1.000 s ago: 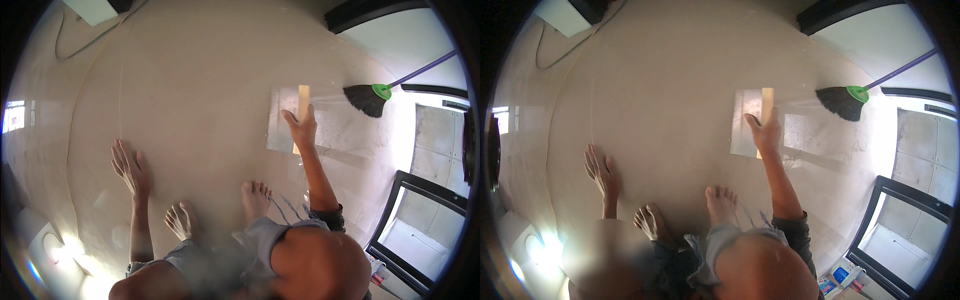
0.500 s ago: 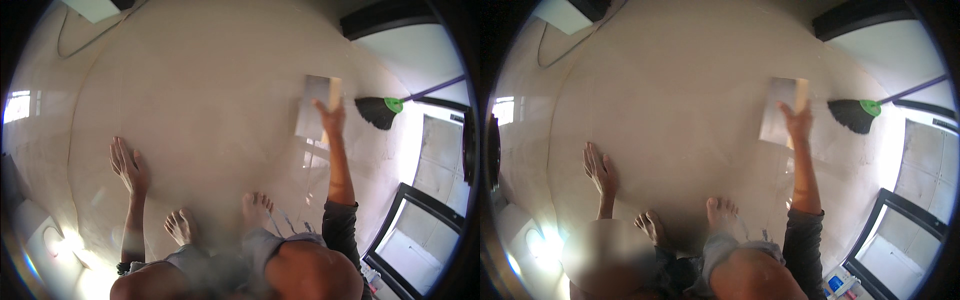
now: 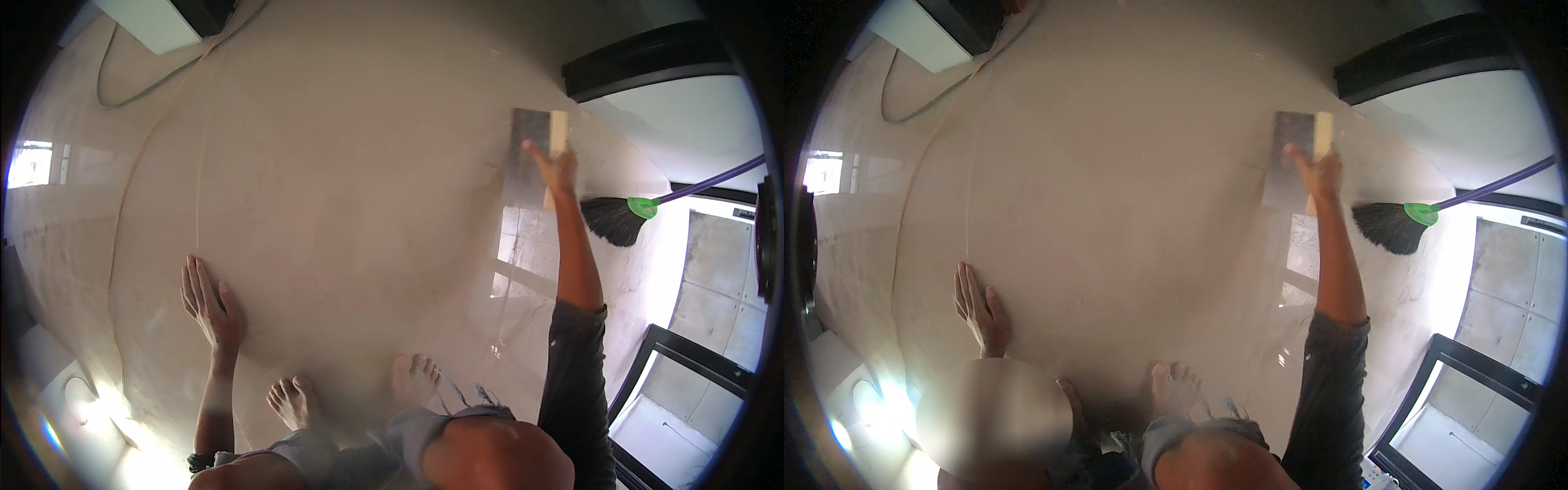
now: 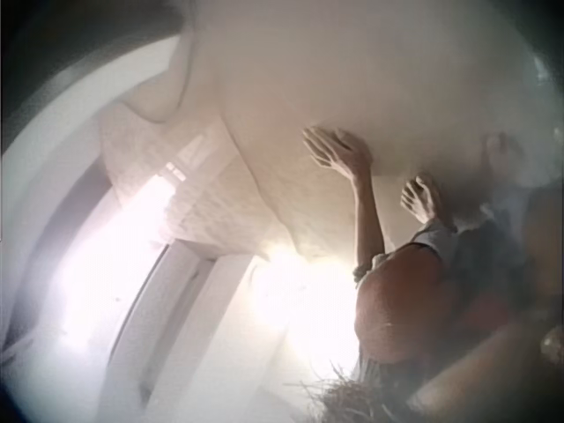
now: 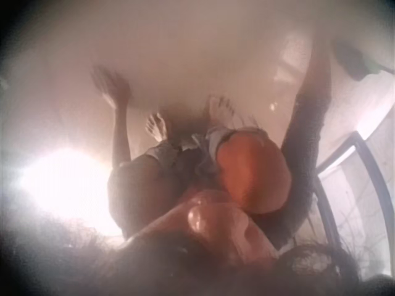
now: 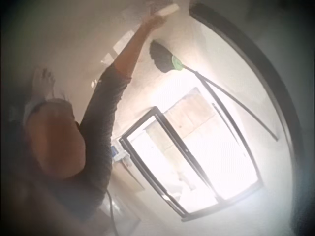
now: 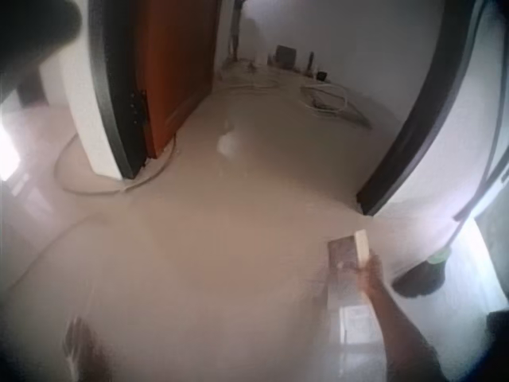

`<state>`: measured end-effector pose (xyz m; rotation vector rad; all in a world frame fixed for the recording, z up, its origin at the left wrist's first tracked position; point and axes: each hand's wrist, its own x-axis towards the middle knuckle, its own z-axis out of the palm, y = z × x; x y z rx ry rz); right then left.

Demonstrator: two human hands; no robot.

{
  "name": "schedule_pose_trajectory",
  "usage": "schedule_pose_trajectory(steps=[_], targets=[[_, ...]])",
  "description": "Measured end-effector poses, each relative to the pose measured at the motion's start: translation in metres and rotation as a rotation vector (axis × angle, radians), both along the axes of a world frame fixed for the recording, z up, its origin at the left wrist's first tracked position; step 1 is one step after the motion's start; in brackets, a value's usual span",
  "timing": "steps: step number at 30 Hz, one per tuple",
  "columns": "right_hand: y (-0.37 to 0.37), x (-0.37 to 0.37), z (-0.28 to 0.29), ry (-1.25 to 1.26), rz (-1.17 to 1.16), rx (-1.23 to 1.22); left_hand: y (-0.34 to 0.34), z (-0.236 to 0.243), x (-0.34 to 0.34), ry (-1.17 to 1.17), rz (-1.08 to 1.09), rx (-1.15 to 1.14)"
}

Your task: The person uses a rectangular trowel to smooth a wet, light-colored floor surface. They move across the floor on their knees, repeatedly dragging the tool to level the material and occasionally touching the surface with their hand.

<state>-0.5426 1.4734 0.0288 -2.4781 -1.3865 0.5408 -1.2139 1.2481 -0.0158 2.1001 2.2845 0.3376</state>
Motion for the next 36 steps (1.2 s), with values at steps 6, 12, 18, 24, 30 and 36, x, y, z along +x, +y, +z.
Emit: schedule_pose_trajectory(steps=[6,12,18,24,30,36], targets=[[0.049,0.006,-0.021,-0.212,0.111,0.109,0.000,-0.003,-0.001,0.014,-0.002,0.002],[0.087,-0.043,-0.008,-0.240,0.428,0.242,0.004,0.010,0.006,-0.010,0.017,-0.021],[0.153,0.019,-0.020,-0.127,0.147,0.177,0.001,0.006,0.008,-0.010,0.007,-0.053],[0.191,-0.003,-0.005,-0.125,0.114,0.047,-0.002,0.014,0.003,-0.003,0.026,-0.101],[0.185,0.043,-0.013,-0.286,0.106,0.179,0.006,0.010,0.008,-0.029,0.019,-0.115],[0.175,0.040,0.004,-0.248,0.067,0.064,0.001,0.012,0.007,-0.047,0.016,-0.119]])
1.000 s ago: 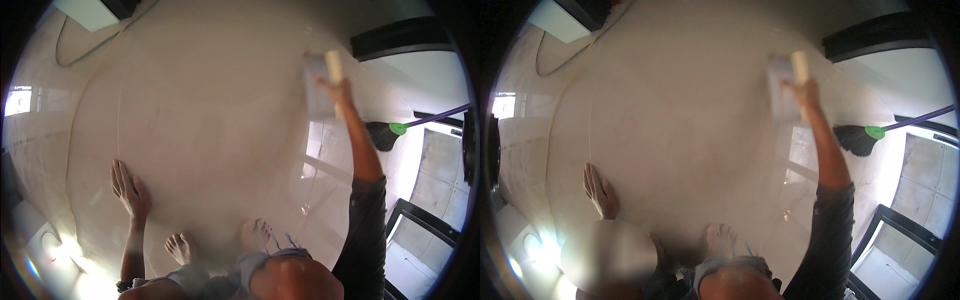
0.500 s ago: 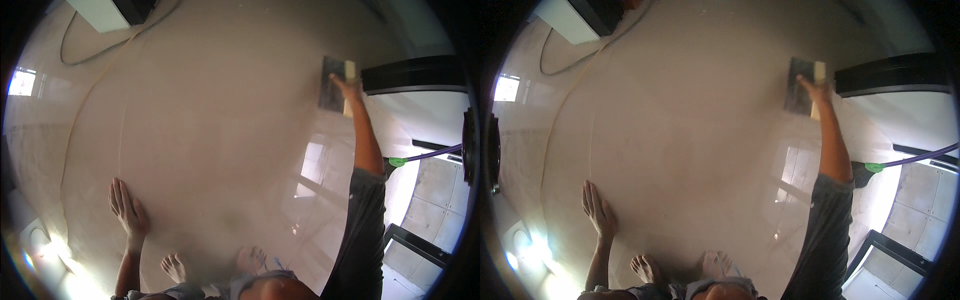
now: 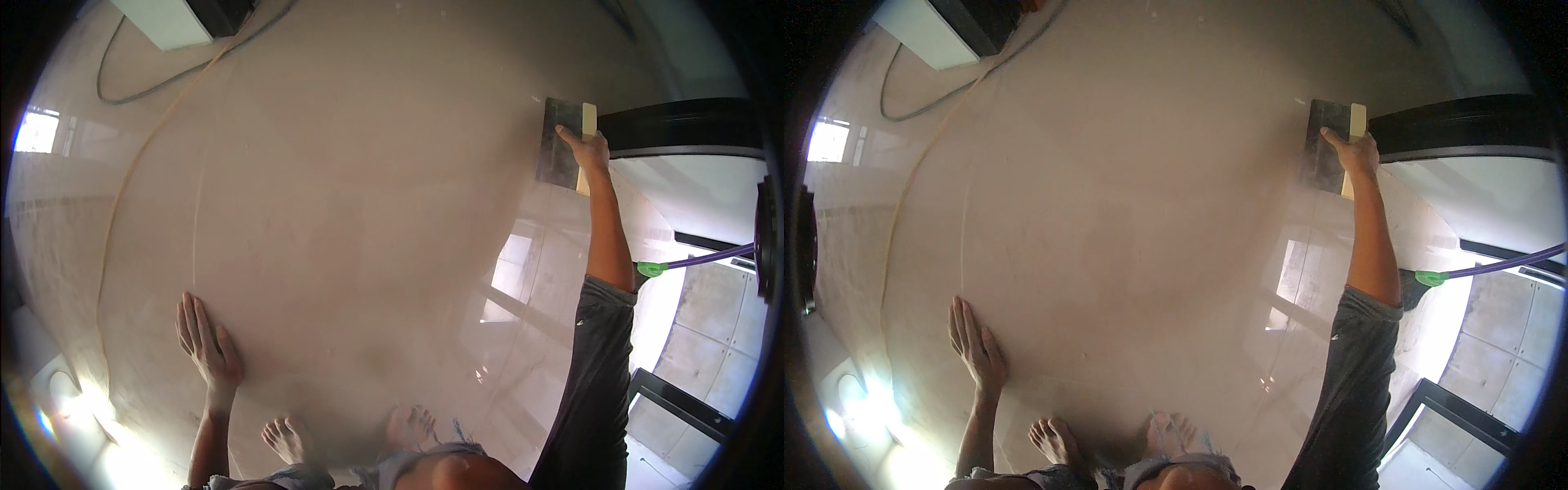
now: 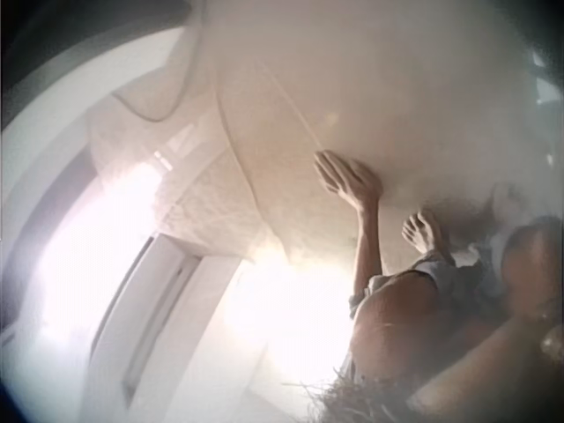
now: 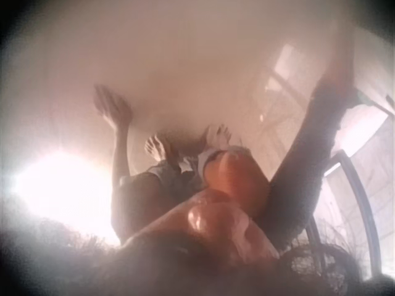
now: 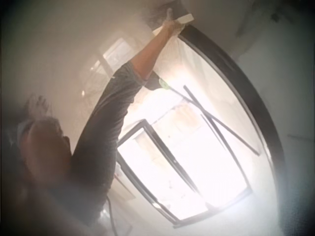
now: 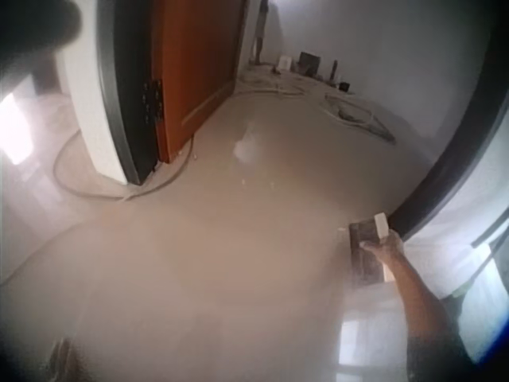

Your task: The person uses a rectangular trowel to smooth a wet, light-colored floor surface. They move across the floor on their knees, repeatedly dragging the tool to level the material and occasionally touching the surface with their hand.

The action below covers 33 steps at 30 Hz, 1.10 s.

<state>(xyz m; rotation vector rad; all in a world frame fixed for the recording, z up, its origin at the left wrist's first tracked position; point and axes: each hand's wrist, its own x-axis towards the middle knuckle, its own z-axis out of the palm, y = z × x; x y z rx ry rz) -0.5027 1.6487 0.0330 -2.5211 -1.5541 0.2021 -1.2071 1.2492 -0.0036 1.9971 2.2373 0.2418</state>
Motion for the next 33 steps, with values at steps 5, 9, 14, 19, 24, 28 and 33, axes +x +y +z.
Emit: schedule_pose_trajectory(steps=[5,9,14,19,24,28,33], targets=[[0.001,0.003,-0.002,-0.153,0.115,0.135,0.003,0.001,0.000,0.023,0.002,0.005],[0.002,-0.003,-0.005,-0.096,0.122,0.108,0.005,-0.001,0.002,0.024,-0.003,0.011],[-0.003,-0.014,0.007,-0.080,0.117,0.056,0.001,-0.003,-0.002,0.037,0.014,-0.003],[-0.005,-0.011,-0.013,-0.082,0.132,0.131,0.003,0.002,0.002,0.000,0.004,0.002],[0.000,-0.027,-0.009,-0.206,0.143,0.090,-0.001,-0.001,-0.003,0.032,0.005,0.001],[-0.004,-0.013,-0.002,-0.045,0.127,0.068,0.003,-0.001,0.000,-0.004,0.002,-0.012],[-0.056,-0.060,-0.025,0.013,0.286,0.126,-0.002,0.001,0.002,0.005,0.010,-0.001]])
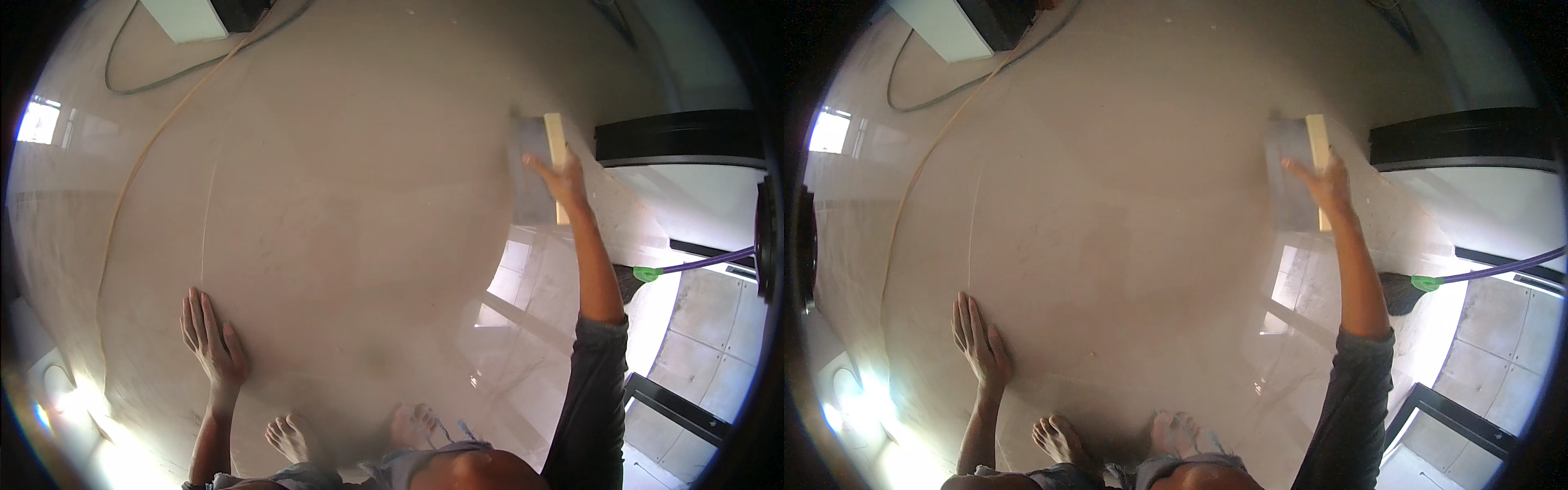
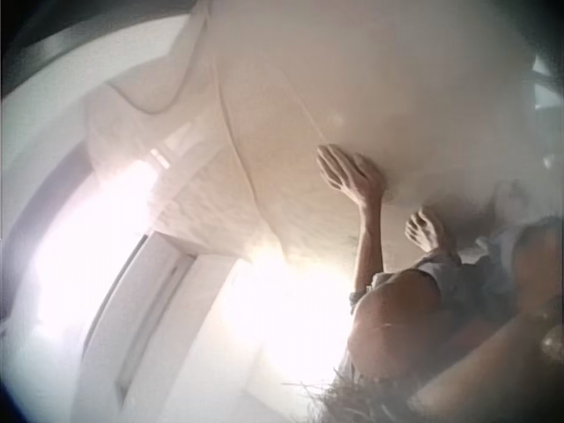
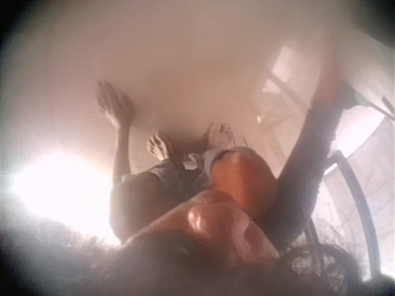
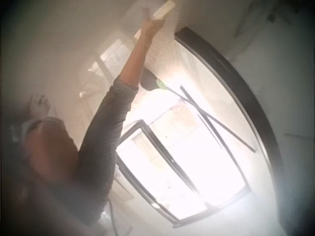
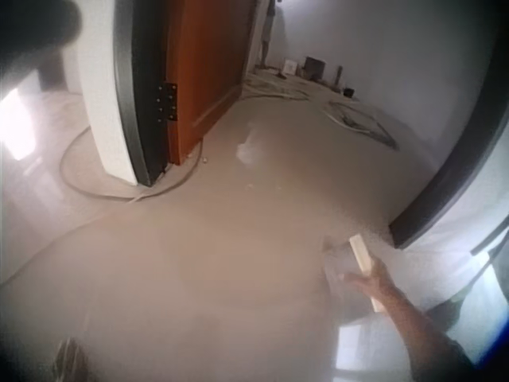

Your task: The person uses a rectangular trowel to smooth a wet, light-colored floor surface. They move across the floor on their knees, repeatedly dragging the tool to level the material and occasionally touching the surface with their hand.

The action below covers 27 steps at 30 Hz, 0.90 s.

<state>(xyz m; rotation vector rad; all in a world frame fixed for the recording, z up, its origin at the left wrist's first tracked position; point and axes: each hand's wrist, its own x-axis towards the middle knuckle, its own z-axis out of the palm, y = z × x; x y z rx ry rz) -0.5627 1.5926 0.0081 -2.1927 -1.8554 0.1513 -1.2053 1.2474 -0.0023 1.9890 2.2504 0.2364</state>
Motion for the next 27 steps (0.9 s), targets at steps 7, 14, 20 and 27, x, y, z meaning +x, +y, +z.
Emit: schedule_pose_trajectory(steps=[7,14,20,27], targets=[[-0.069,0.003,0.018,0.150,-0.141,-0.146,0.006,-0.016,0.002,-0.002,0.025,0.003],[-0.140,-0.065,0.021,0.245,0.075,0.044,-0.001,-0.015,-0.006,0.020,0.022,0.073],[-0.179,-0.046,0.007,0.183,-0.063,0.074,0.005,-0.017,-0.002,0.007,-0.006,0.107],[-0.269,-0.013,0.045,0.294,-0.295,0.066,0.004,-0.017,0.003,0.020,-0.009,0.125]])
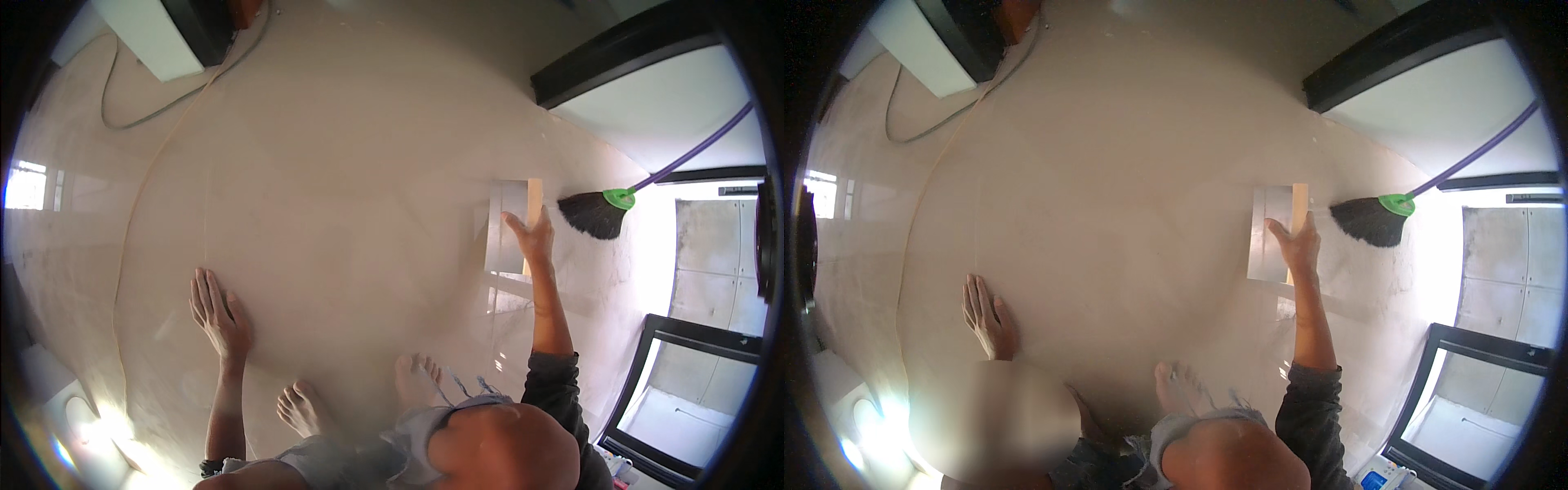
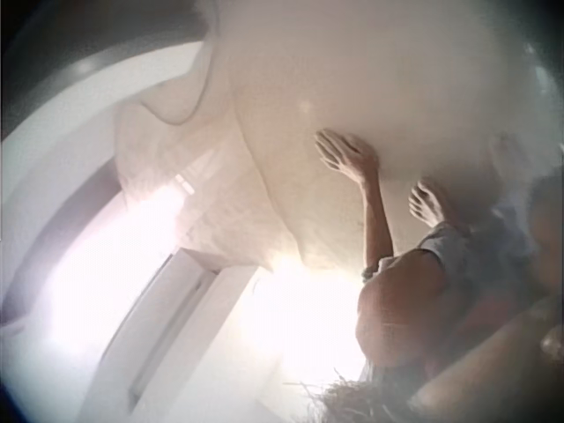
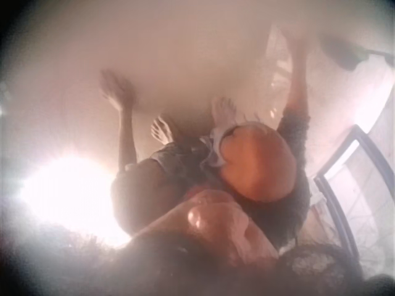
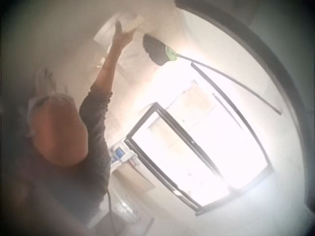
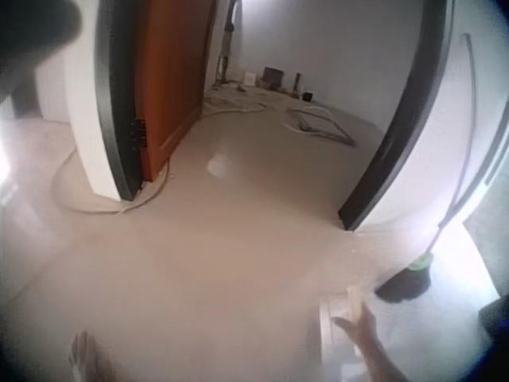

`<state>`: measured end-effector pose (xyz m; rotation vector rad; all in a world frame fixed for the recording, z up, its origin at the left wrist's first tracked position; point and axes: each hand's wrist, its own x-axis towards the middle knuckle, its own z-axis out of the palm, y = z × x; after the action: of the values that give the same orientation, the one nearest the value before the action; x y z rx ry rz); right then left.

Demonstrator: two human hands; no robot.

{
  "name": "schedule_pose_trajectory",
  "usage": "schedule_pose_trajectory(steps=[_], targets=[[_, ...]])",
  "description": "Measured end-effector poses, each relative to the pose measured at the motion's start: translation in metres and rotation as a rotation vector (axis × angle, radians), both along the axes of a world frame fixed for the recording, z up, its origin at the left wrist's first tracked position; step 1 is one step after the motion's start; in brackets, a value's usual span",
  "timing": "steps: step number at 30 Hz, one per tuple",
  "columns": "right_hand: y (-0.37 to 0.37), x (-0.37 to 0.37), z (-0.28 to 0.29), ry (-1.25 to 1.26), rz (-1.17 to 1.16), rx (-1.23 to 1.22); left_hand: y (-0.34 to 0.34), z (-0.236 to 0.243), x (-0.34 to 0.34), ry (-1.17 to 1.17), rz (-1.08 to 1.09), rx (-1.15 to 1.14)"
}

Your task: The person uses a rectangular trowel to smooth a wet, light-colored floor surface. They move across the floor on their knees, repeatedly dragging the tool to level the material and occasionally touching the surface with their hand.

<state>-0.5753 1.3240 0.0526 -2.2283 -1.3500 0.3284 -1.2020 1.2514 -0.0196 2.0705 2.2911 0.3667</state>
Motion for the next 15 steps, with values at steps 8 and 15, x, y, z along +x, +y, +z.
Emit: schedule_pose_trajectory(steps=[8,15], targets=[[-0.017,0.020,-0.014,-0.063,-0.082,0.000,0.002,0.001,-0.001,0.026,0.001,0.003],[0.024,0.052,-0.030,-0.112,-0.070,-0.044,0.002,-0.005,-0.003,-0.004,-0.028,0.042]])
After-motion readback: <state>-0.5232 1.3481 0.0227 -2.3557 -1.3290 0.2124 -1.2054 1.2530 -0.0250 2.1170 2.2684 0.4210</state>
